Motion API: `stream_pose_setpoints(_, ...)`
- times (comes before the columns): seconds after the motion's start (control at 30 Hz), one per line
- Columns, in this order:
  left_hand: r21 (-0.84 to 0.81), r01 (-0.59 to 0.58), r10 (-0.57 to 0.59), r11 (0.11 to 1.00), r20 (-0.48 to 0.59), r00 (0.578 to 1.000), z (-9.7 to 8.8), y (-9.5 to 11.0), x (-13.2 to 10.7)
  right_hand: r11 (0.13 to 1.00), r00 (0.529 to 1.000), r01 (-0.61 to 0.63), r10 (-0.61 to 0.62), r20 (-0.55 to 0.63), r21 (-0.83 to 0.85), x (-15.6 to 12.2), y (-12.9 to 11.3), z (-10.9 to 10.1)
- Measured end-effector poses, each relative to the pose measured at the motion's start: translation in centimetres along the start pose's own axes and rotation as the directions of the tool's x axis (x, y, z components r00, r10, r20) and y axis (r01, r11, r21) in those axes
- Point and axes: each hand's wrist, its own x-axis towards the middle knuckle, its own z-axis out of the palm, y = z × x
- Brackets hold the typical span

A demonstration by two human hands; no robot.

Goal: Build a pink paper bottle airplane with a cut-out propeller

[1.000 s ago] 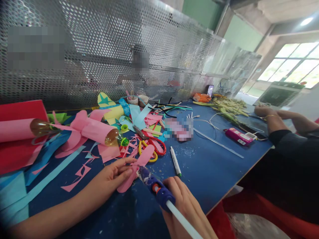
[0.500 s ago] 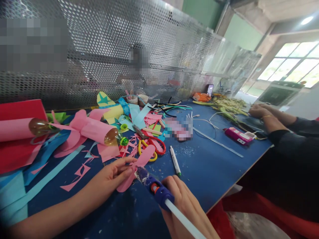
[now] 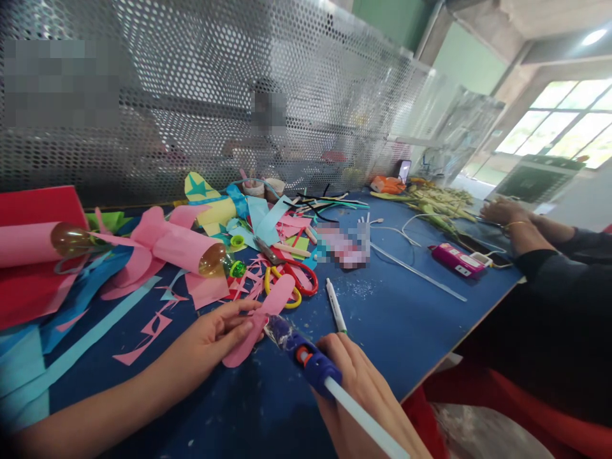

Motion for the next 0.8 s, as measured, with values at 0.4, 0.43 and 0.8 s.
stream_pose_setpoints(0.4,0.047,-0.025,0.026,0.999,-0.012,1.0,-0.02,-0.23,0.02,0.994,0.99,0.109,-0.109,-0.084,-0.008,-0.76,0.22,0.52)
stream_pose_setpoints(0.43,0.052,-0.026,0.027,0.998,-0.016,1.0,-0.01,-0.24,0.02,0.993,0.989,0.115,-0.115,-0.09,-0.012,-0.74,0.16,0.49)
stream_pose_setpoints(0.8,0.067,-0.053,0.058,0.996,-0.081,0.995,-0.04,-0.1,0.11,0.914,0.952,-0.27,0.301,-0.06,0.302,0.15,0.1,0.54)
